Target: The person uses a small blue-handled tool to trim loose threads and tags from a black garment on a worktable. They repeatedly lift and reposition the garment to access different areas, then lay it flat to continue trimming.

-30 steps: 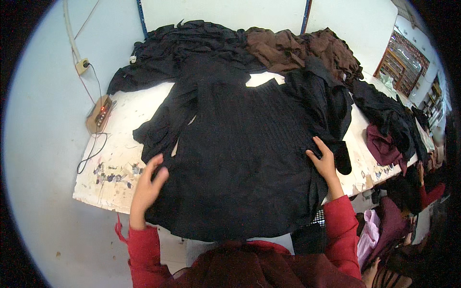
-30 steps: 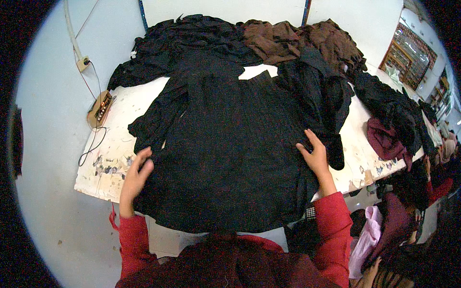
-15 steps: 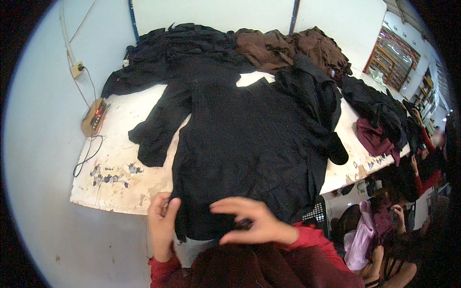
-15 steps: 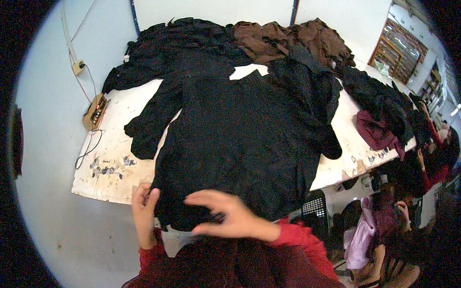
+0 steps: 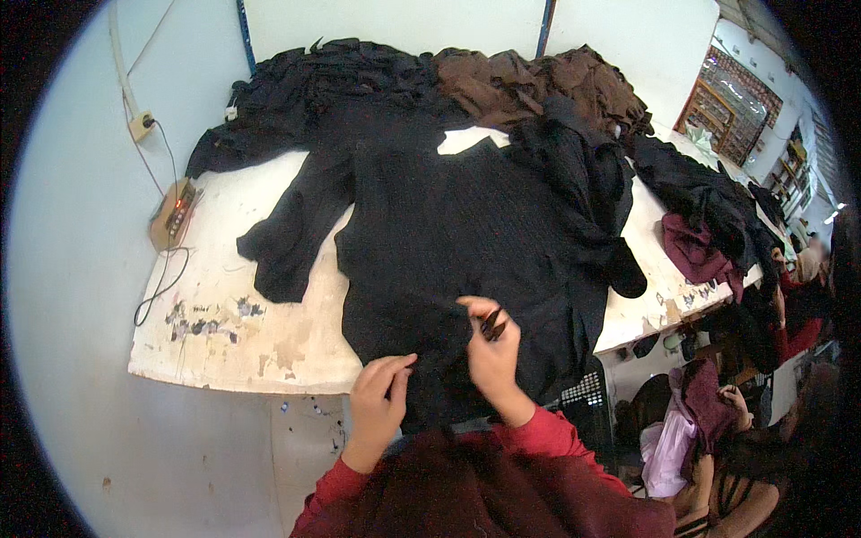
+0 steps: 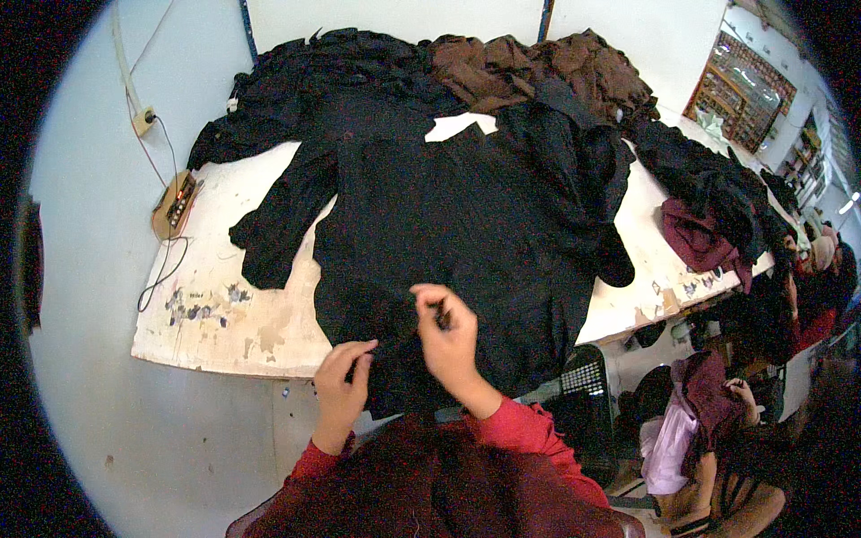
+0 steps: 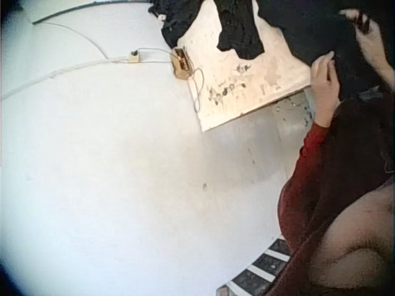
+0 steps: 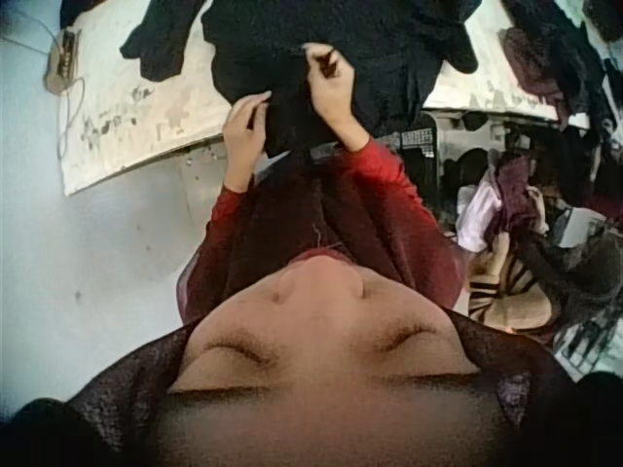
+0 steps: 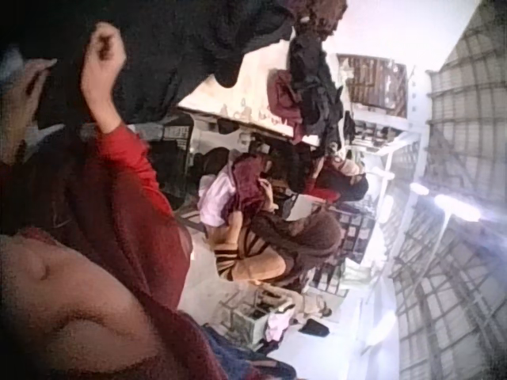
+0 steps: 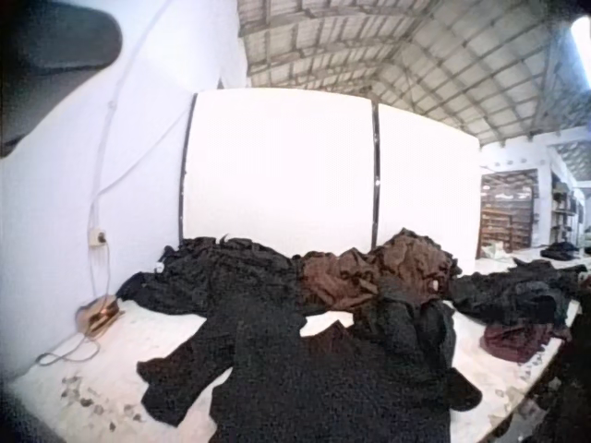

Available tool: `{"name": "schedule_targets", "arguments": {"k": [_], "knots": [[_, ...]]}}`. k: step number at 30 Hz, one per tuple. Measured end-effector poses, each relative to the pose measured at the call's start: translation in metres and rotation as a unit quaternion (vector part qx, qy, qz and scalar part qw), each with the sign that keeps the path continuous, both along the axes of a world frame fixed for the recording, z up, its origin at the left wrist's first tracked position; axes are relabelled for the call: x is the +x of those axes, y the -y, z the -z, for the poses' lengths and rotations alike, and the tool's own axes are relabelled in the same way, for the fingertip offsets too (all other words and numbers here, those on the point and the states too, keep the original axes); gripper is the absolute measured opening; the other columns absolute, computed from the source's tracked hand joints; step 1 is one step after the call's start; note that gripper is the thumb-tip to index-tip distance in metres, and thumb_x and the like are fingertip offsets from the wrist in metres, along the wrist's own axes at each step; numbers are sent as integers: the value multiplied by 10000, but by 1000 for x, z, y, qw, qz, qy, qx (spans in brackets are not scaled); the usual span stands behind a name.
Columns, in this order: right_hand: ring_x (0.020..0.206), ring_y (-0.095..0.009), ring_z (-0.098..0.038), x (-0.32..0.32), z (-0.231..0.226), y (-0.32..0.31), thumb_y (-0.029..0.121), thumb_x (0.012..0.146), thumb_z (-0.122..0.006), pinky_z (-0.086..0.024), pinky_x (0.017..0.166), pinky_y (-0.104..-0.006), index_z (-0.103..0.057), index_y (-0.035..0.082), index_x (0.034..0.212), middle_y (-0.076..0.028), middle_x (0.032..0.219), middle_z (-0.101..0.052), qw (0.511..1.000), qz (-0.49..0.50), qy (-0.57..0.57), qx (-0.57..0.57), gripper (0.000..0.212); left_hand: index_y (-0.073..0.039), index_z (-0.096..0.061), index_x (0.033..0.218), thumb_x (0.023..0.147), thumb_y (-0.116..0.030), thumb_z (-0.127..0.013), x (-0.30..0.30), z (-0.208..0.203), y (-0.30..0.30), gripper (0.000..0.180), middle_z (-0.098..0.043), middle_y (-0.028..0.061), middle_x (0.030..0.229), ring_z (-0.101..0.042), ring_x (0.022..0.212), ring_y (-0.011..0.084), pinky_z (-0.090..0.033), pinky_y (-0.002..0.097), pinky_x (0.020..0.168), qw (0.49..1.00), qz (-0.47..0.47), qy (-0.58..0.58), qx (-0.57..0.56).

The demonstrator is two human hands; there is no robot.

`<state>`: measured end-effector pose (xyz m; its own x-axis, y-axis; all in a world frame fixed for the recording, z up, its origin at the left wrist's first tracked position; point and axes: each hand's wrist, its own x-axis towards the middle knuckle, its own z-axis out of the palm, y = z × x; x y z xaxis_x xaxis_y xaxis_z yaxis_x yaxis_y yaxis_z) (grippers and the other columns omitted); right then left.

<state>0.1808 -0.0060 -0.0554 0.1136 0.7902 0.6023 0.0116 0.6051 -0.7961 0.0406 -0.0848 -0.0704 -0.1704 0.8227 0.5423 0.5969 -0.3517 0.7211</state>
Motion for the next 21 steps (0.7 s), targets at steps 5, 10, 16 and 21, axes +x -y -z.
{"name": "schedule_targets", "arguments": {"k": [5, 10, 16, 21], "knots": [[630, -33, -475, 38, -6, -17, 272, 896, -646, -378, 568, -184, -615, 108, 959, 57, 805, -565, 892, -190, -184, -366, 178, 5, -608, 996, 966, -168, -497, -29, -22, -3, 208, -615, -9, 950, -538, 861, 80, -413, 214, 784, 924, 80, 348, -133], [804, -42, -508, 37, -1, -21, 338, 872, -669, -393, 761, -228, -638, 109, 922, 66, 855, -591, 910, -166, -150, -349, 237, 1, -606, 1042, 990, -203, -439, -42, -37, -22, 269, -611, 2, 1006, -543, 890, 77, -412, 213, 822, 880, 92, 443, -145], [743, -37, -450, 41, -11, -19, 328, 897, -637, -367, 712, -224, -598, 144, 834, 93, 782, -524, 904, -167, -136, -370, 199, 11, -601, 1088, 942, -265, -550, -64, -22, -21, 317, -580, -10, 911, -515, 834, 58, -400, 188, 779, 925, 132, 329, -134], [744, -26, -439, 45, -3, -20, 307, 908, -625, -353, 715, -214, -599, 140, 846, 100, 797, -517, 909, -172, -133, -355, 179, 7, -605, 1130, 802, -242, -743, -46, -67, -22, 434, -589, 14, 871, -506, 784, 80, -414, 205, 724, 972, 126, 167, -108]]}}
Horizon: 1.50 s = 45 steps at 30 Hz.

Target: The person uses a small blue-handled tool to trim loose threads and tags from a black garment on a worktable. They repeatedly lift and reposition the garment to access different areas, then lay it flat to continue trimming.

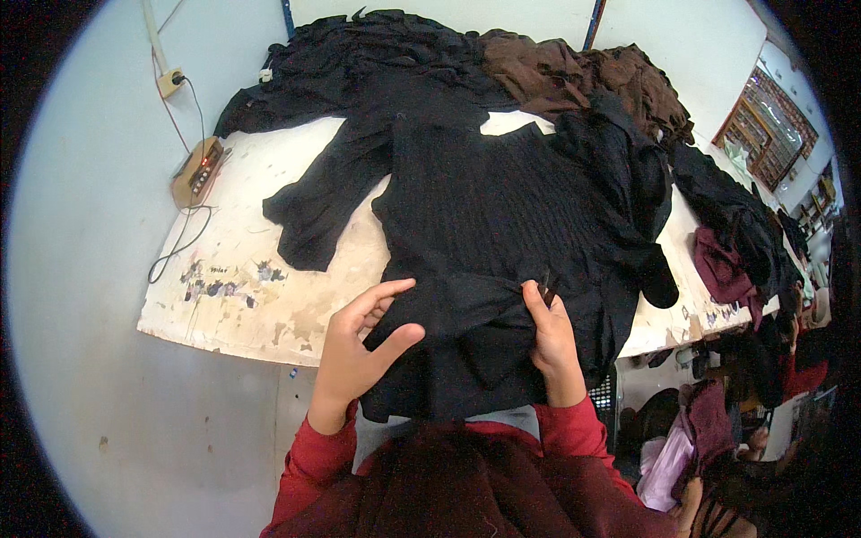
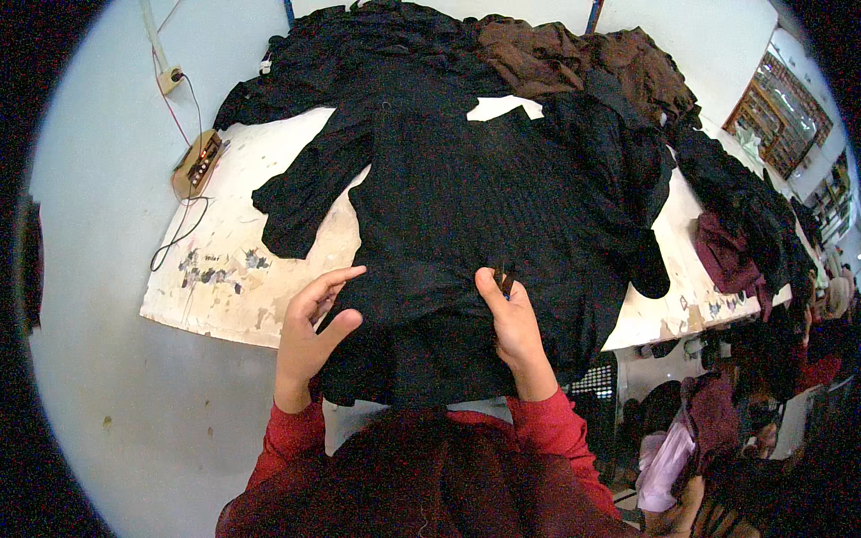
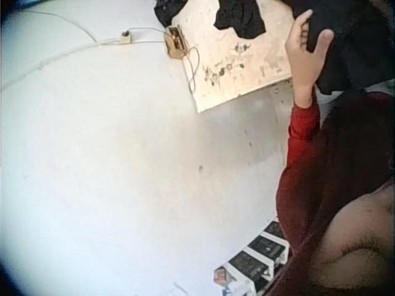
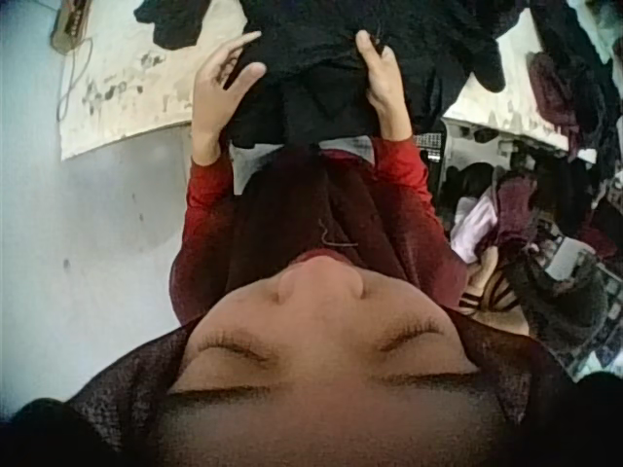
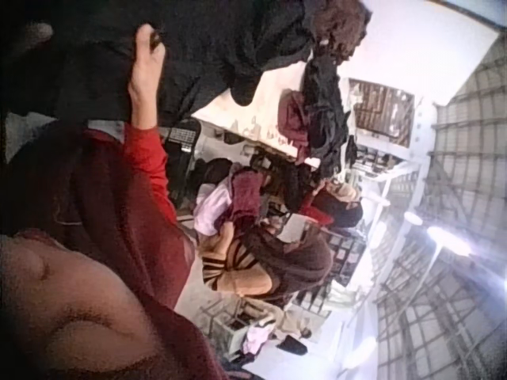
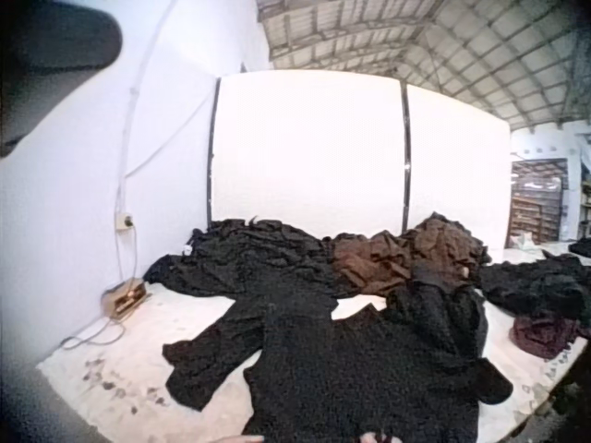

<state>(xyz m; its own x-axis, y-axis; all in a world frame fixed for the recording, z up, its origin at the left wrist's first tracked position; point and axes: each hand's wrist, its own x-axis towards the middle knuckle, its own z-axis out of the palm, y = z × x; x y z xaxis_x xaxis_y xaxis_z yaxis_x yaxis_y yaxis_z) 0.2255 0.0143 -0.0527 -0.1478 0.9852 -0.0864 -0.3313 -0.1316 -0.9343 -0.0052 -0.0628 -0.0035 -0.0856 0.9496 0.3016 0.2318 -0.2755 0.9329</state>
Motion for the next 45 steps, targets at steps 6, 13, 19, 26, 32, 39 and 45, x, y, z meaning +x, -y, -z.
{"name": "schedule_targets", "arguments": {"k": [6, 13, 19, 26, 32, 39, 45], "knots": [[728, -15, -419, -7, -8, 8, 273, 914, -619, -342, 681, -209, -596, 133, 837, 106, 778, -511, 1000, -12, 3, 19, 162, 1, -648, 1042, 793, -212, -743, 7, -10, -12, 342, -649, 92, 901, -581, 844, 114, -456, 249, 754, 992, -25, -113, 47], [658, -2, -444, 5, -2, 5, 213, 831, -705, -355, 598, -189, -625, 117, 844, 106, 737, -521, 992, -76, 3, 100, 126, 31, -654, 952, 788, -200, -748, 12, -7, -11, 299, -666, 65, 833, -589, 789, 105, -459, 245, 739, 998, 21, -21, -47], [542, -17, -452, 17, -19, 7, 171, 722, -796, -313, 450, -190, -639, 73, 861, 49, 763, -564, 986, -126, 75, 80, 231, 24, -659, 921, 796, -173, -741, 9, -4, -4, 248, -660, 22, 820, -574, 780, 71, -450, 219, 724, 995, 22, 55, -75], [445, -23, -370, 21, -21, 7, 157, 841, -686, -263, 405, -195, -630, 64, 868, 55, 662, -502, 992, -123, 8, 4, 112, 12, -663, 942, 802, -183, -736, 4, -11, 6, 251, -660, 33, 853, -573, 786, 67, -451, 216, 713, 996, 25, 37, -77], [609, -37, -470, -24, -46, 18, 136, 902, -616, -382, 567, -195, -574, 30, 976, 26, 703, -524, 951, -97, 175, 234, 136, -36, -662, 999, 753, -130, -721, 25, -35, 3, 271, -658, 111, 910, -625, 881, 281, -467, 364, 865, 953, -105, -244, 142], [745, -189, -629, -33, -61, 35, 254, 756, -755, -483, 648, -308, -640, 43, 846, -90, 806, -637, 834, -161, 416, 323, 257, -8, -655, 953, 787, -16, -633, -24, -45, 6, 167, -667, 59, 871, -623, 784, 160, -477, 279, 735, 985, -171, -26, 9], [808, -114, -575, 14, -27, -4, 218, 872, -646, -443, 762, -278, -641, 12, 862, -19, 795, -630, 902, -246, 294, 199, 207, 56, -643, 945, 916, -267, -587, -78, -13, -10, 328, -651, 78, 853, -562, 798, 118, -433, 252, 743, 956, -294, 21, -5]]}}
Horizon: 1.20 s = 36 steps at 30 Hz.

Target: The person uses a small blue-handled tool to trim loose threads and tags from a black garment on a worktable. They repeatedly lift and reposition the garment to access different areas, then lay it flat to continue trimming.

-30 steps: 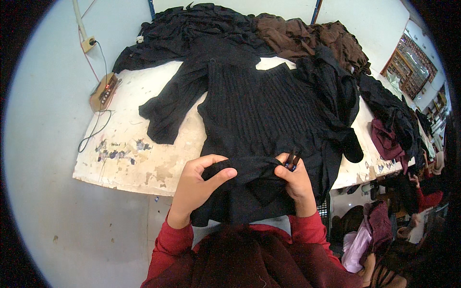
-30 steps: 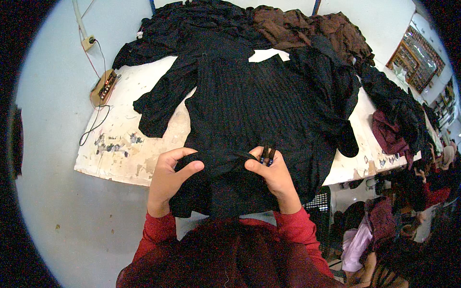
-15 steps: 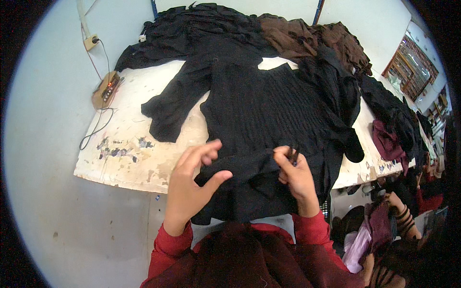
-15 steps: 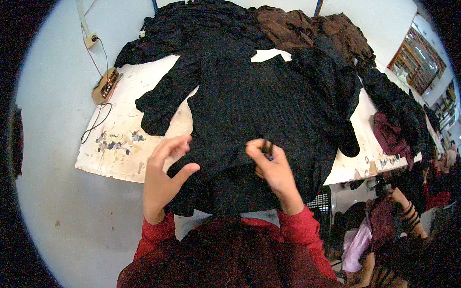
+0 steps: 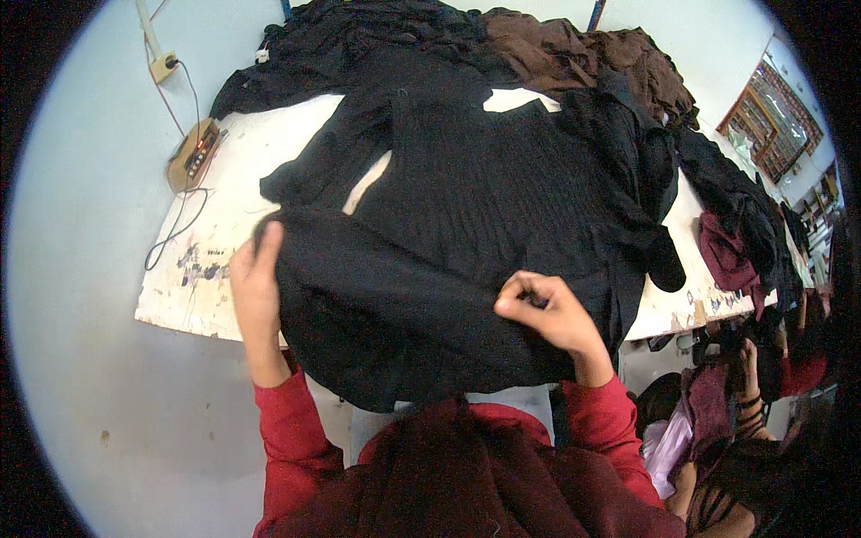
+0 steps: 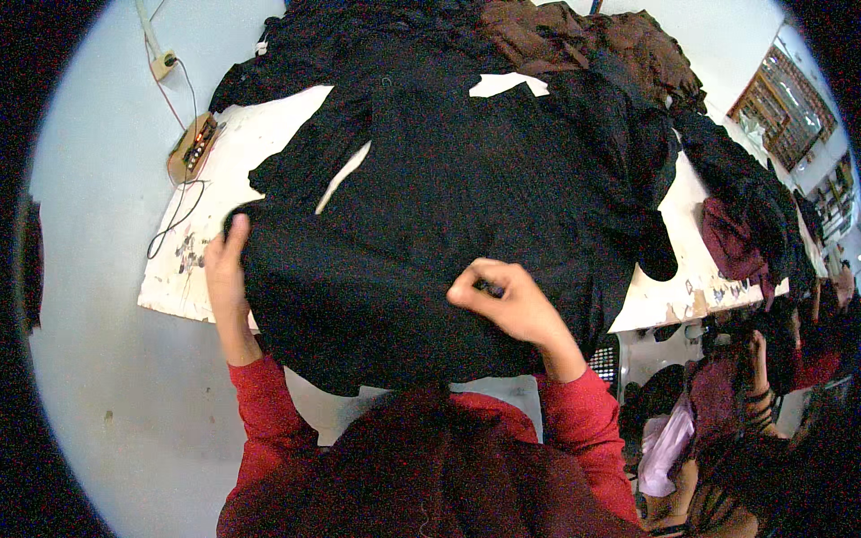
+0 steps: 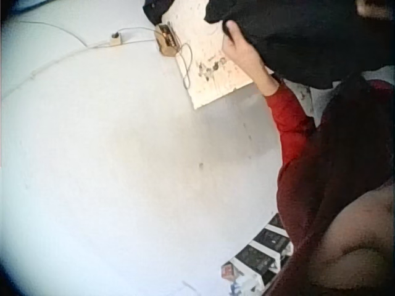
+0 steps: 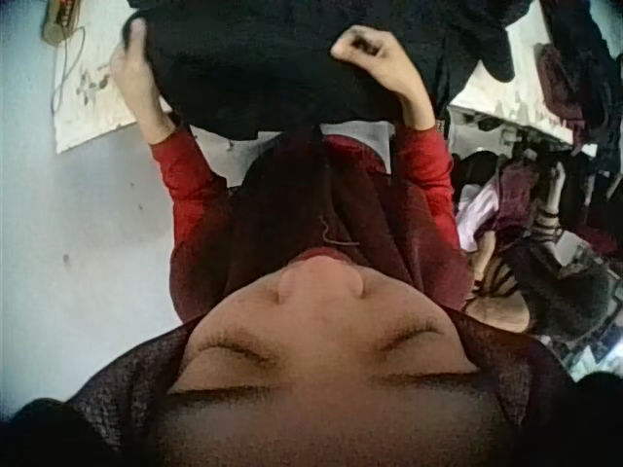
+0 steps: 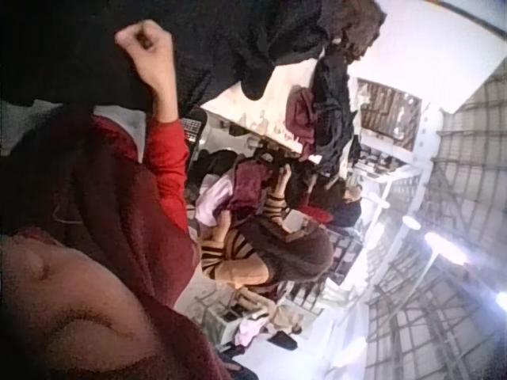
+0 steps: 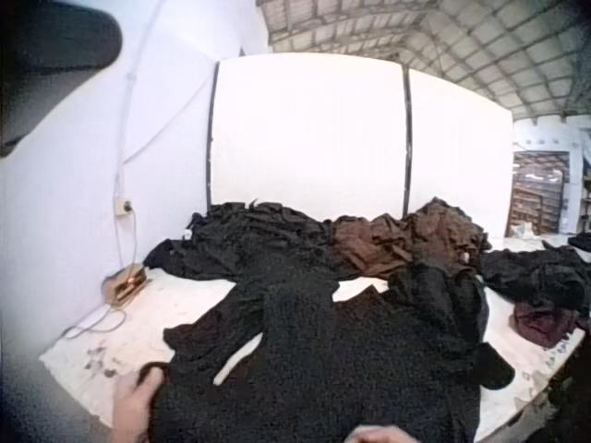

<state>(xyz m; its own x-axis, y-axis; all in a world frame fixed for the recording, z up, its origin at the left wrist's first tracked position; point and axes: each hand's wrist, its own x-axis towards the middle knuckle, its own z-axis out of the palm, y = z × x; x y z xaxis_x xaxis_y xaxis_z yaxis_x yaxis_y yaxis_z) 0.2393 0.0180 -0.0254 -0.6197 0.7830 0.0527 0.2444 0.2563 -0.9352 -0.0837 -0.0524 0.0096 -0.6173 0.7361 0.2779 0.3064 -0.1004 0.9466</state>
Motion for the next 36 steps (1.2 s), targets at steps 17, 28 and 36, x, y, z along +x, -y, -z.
{"name": "schedule_targets", "arguments": {"k": [17, 28, 36], "knots": [[800, -333, -641, 28, -31, -3, 342, 691, -762, -509, 683, -402, -687, 81, 898, -124, 811, -651, 901, 45, 343, 263, 342, -47, -584, 841, 928, -186, -579, 41, 16, -44, 165, -524, -56, 776, -455, 739, 49, -385, 205, 706, 982, 161, 4, 94], [871, -61, -533, 61, -36, -60, 114, 884, -619, -429, 801, -234, -574, -23, 958, -1, 880, -580, 966, 168, 75, 179, 162, -42, -559, 1154, 834, -236, -652, 33, 25, -74, 386, -599, 149, 1118, -581, 1026, 302, -427, 377, 921, 943, 13, -326, 63], [970, -114, -566, -2, -80, -25, 125, 805, -710, -430, 823, -252, -554, 29, 1122, -6, 984, -617, 977, 18, -85, 195, 366, 2, -629, 984, 903, -310, -572, 138, -9, -94, 327, -654, 151, 915, -631, 873, 249, -411, 407, 909, 897, 358, -241, 94]]}}
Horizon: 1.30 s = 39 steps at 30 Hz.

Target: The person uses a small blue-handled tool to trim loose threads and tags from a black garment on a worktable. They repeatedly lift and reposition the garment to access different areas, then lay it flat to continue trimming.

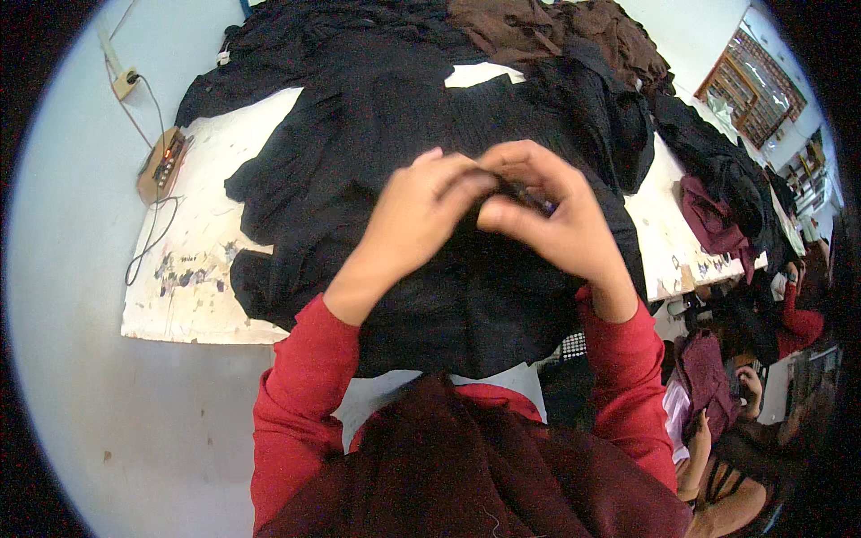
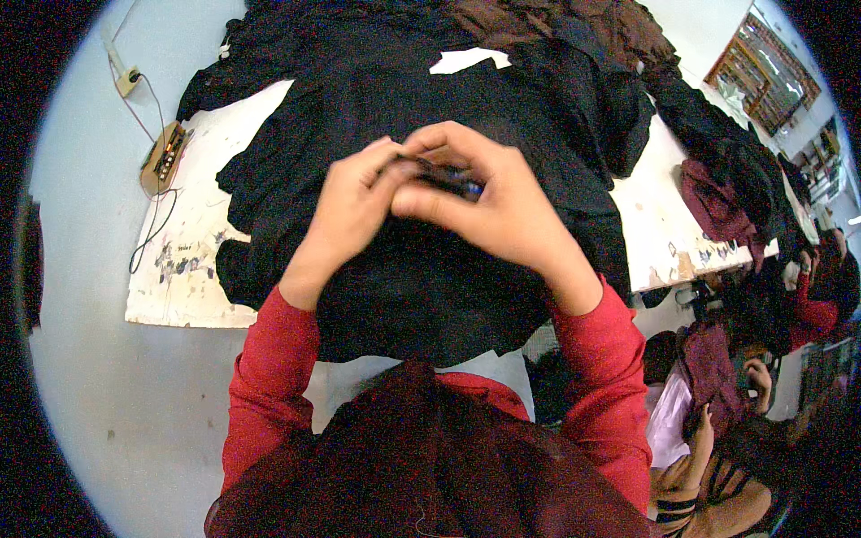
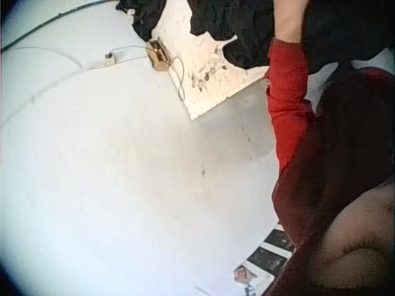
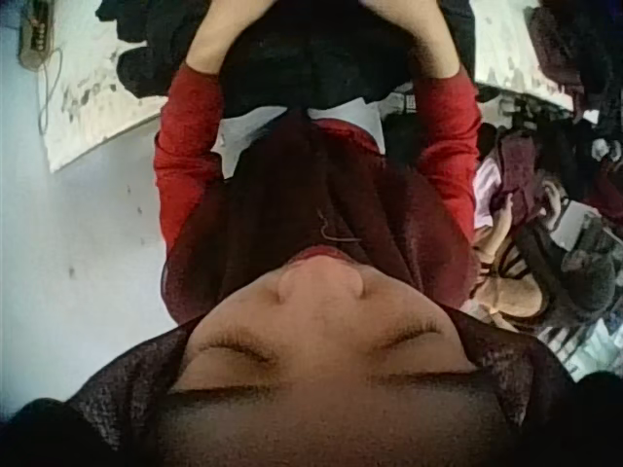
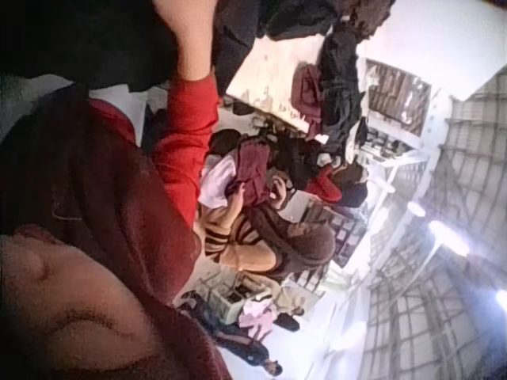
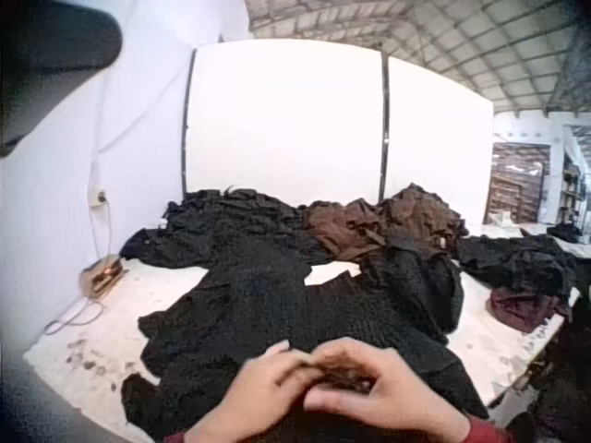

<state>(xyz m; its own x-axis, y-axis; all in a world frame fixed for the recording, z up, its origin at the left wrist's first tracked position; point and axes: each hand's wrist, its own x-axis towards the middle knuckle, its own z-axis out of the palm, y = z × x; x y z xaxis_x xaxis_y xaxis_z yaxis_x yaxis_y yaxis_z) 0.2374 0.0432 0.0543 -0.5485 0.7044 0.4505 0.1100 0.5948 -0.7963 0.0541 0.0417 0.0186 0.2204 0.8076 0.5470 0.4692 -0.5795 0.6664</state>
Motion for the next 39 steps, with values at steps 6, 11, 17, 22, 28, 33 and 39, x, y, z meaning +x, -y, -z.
{"name": "schedule_targets", "arguments": {"k": [6, 11, 17, 22, 28, 33, 39], "knots": [[846, -351, -639, 67, 67, -15, 102, 688, -664, -513, 729, -449, -650, 171, 1051, -145, 927, -670, 874, 316, 353, 108, 369, 52, -607, 812, 948, -321, -530, -59, 38, -44, 404, -554, 35, 674, -460, 649, 92, -397, 266, 625, 963, -171, 200, -58], [802, -261, -664, 141, 94, -43, 223, 721, -737, -505, 734, -350, -676, 86, 1005, -84, 903, -701, 875, 345, 338, 46, 321, 68, -609, 819, 925, -371, -561, -96, 64, -59, 454, -515, -22, 688, -420, 675, 69, -384, 255, 648, 946, -208, 216, -125], [725, -64, -551, 179, 82, -93, 179, 829, -686, -456, 677, -230, -611, 81, 1005, 41, 795, -584, 952, 139, 17, -272, 215, 62, -650, 881, 909, -349, -590, -112, 51, -79, 417, -595, 0, 777, -475, 718, 93, -402, 264, 684, 939, -144, 265, -164], [696, -84, -572, 177, 108, -126, 311, 866, -644, -440, 663, -231, -665, 53, 1035, -10, 826, -671, 930, 288, 125, -190, 309, 54, -571, 1174, 858, -399, -628, -133, 96, -99, 555, -558, 178, 1230, -491, 1145, 256, -356, 402, 962, 882, -219, 265, -323], [637, -50, -472, 146, 58, -62, 247, 877, -641, -348, 588, -203, -682, 31, 989, -28, 862, -690, 911, 407, -3, -68, 247, 24, -520, 1251, 870, -371, -619, -117, 92, -83, 557, -483, 186, 1340, -443, 1234, 306, -321, 467, 1010, 836, -226, 323, -382], [892, -154, -643, 31, 39, -7, 87, 782, -714, -496, 786, -275, -705, 56, 938, -63, 936, -694, 990, 114, 65, -48, 159, 26, -564, 1158, 908, -291, -586, -126, 106, -101, 405, -588, 159, 1203, -554, 1109, 278, -396, 437, 967, 751, -140, 484, -427], [940, -205, -633, -59, 87, -50, 67, 802, -672, -497, 794, -313, -604, 76, 1153, -82, 986, -664, 976, 101, 168, 95, 357, -11, -390, 1309, 941, -276, -535, -104, 92, -101, 477, -544, 161, 1244, -555, 1098, 285, -428, 418, 967, 741, -141, 551, -357]]}}
